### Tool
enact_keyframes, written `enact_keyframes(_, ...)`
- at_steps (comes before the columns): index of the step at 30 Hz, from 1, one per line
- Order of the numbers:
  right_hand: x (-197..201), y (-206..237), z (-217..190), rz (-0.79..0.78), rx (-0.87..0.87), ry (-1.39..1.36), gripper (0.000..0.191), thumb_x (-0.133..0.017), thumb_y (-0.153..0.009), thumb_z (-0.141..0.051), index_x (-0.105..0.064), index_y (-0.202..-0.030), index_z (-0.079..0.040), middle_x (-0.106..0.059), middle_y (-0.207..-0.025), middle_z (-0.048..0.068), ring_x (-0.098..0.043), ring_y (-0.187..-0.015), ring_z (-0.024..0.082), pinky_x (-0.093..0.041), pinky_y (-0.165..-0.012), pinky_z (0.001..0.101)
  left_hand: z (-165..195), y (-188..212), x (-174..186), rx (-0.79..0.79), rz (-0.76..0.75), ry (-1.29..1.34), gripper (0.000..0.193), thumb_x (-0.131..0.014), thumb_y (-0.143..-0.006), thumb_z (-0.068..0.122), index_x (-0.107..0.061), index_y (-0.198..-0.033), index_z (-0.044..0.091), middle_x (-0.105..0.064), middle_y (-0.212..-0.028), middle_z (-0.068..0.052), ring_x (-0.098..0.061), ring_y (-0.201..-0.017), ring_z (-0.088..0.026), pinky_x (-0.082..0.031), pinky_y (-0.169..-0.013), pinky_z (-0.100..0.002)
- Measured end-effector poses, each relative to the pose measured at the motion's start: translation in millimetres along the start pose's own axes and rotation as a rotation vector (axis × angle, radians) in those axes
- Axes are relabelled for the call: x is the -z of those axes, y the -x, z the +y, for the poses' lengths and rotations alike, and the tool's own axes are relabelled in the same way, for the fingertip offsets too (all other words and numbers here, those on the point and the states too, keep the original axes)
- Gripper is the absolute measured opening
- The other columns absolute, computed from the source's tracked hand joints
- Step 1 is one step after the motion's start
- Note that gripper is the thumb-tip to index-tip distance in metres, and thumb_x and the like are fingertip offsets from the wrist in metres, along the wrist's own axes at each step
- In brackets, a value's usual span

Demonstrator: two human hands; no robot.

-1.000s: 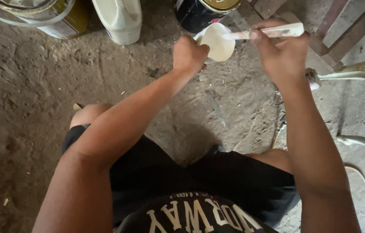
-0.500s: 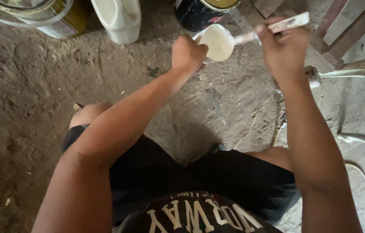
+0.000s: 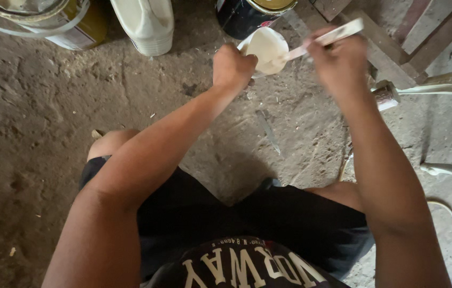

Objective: The person pours a liquid from a large white plastic container into a small white cup. They then use a white plastic stick to stir the contents of the cup. The person repeats this process of pouring and stirring multiple times.

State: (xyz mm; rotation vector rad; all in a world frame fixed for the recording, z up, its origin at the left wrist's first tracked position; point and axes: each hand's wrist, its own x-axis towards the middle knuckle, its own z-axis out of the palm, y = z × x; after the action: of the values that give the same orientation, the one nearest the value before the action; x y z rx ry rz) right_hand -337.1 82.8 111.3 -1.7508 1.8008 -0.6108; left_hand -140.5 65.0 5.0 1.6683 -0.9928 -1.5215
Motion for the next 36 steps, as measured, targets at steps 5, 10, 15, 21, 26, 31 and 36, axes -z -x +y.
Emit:
enact_keyframes(5, -0.6, -0.7, 1.9, -0.006, 0.006, -0.017, 0.007, -0.073, -0.104, -0.012, -0.076, -0.11, -0.013, -0.077, -0.1, 0.004, -0.072, -0.088, 0.011, -0.058, -0.07, 0.0283, -2.7, -3.0, -2.3, 0.042, -0.063, 0.019, 0.026, -0.066, -0.078, 0.012, -0.072, -0.086, -0.012, -0.075, -0.069, -0.021, -0.076, -0.05, -0.025, -0.059, -0.044, -0.038)
enact_keyframes(10, -2.1, -2.7, 8.0, 0.109, 0.122, -0.117, 0.007, -0.074, -0.105, -0.012, -0.075, -0.111, -0.007, -0.077, -0.098, 0.007, -0.072, -0.081, 0.012, -0.056, -0.068, 0.0289, -4.8, -2.1, -2.6, -0.01, -0.06, 0.001, 0.028, -0.067, -0.078, 0.012, -0.071, -0.085, -0.014, -0.074, -0.068, -0.02, -0.076, -0.05, -0.024, -0.06, -0.044, -0.036)
enact_keyframes(15, -4.5, -2.2, 9.1, -0.026, 0.058, 0.003, 0.011, -0.076, -0.104, -0.016, -0.075, -0.109, -0.005, -0.075, -0.094, 0.006, -0.07, -0.08, 0.01, -0.056, -0.067, 0.026, -3.8, -2.2, -2.1, -0.015, -0.046, 0.012, 0.027, -0.066, -0.077, 0.011, -0.069, -0.086, -0.014, -0.073, -0.067, -0.02, -0.076, -0.049, -0.025, -0.059, -0.043, -0.038)
enact_keyframes(21, -1.8, -2.1, -0.9, -0.061, 0.19, -0.014, 0.011, -0.075, -0.098, -0.009, -0.074, -0.106, -0.001, -0.073, -0.09, 0.009, -0.065, -0.077, 0.012, -0.051, -0.065, 0.0261, 0.4, -2.8, -1.8, 0.009, -0.028, 0.06, 0.026, -0.065, -0.077, 0.009, -0.068, -0.089, -0.014, -0.073, -0.069, -0.02, -0.075, -0.049, -0.026, -0.059, -0.041, -0.038)
enact_keyframes(26, 9.4, -3.1, -1.2, 0.091, 0.195, -0.003, 0.006, -0.073, -0.108, -0.006, -0.073, -0.108, 0.0, -0.074, -0.094, 0.01, -0.071, -0.08, 0.012, -0.058, -0.067, 0.0254, -2.2, -3.3, -0.2, 0.039, -0.062, 0.021, 0.027, -0.066, -0.079, 0.01, -0.068, -0.091, -0.013, -0.074, -0.071, -0.021, -0.076, -0.051, -0.026, -0.059, -0.042, -0.038)
enact_keyframes(31, 12.2, -2.2, 9.9, 0.053, 0.385, -0.319, 0.005, -0.074, -0.113, 0.001, -0.072, -0.116, 0.003, -0.074, -0.099, 0.014, -0.071, -0.084, 0.015, -0.059, -0.074, 0.027, -5.8, -5.0, -2.0, -0.013, -0.04, -0.04, 0.028, -0.069, -0.078, 0.013, -0.071, -0.091, -0.011, -0.074, -0.071, -0.021, -0.075, -0.053, -0.026, -0.059, -0.047, -0.039)
enact_keyframes(36, 5.9, -2.9, 16.4, 0.031, 0.244, -0.056, 0.01, -0.074, -0.105, -0.006, -0.075, -0.112, 0.0, -0.077, -0.1, 0.011, -0.073, -0.084, 0.015, -0.058, -0.07, 0.0279, -8.0, -5.4, -2.9, -0.016, -0.04, -0.033, 0.027, -0.069, -0.078, 0.013, -0.072, -0.087, -0.012, -0.073, -0.07, -0.022, -0.075, -0.054, -0.026, -0.059, -0.05, -0.039)
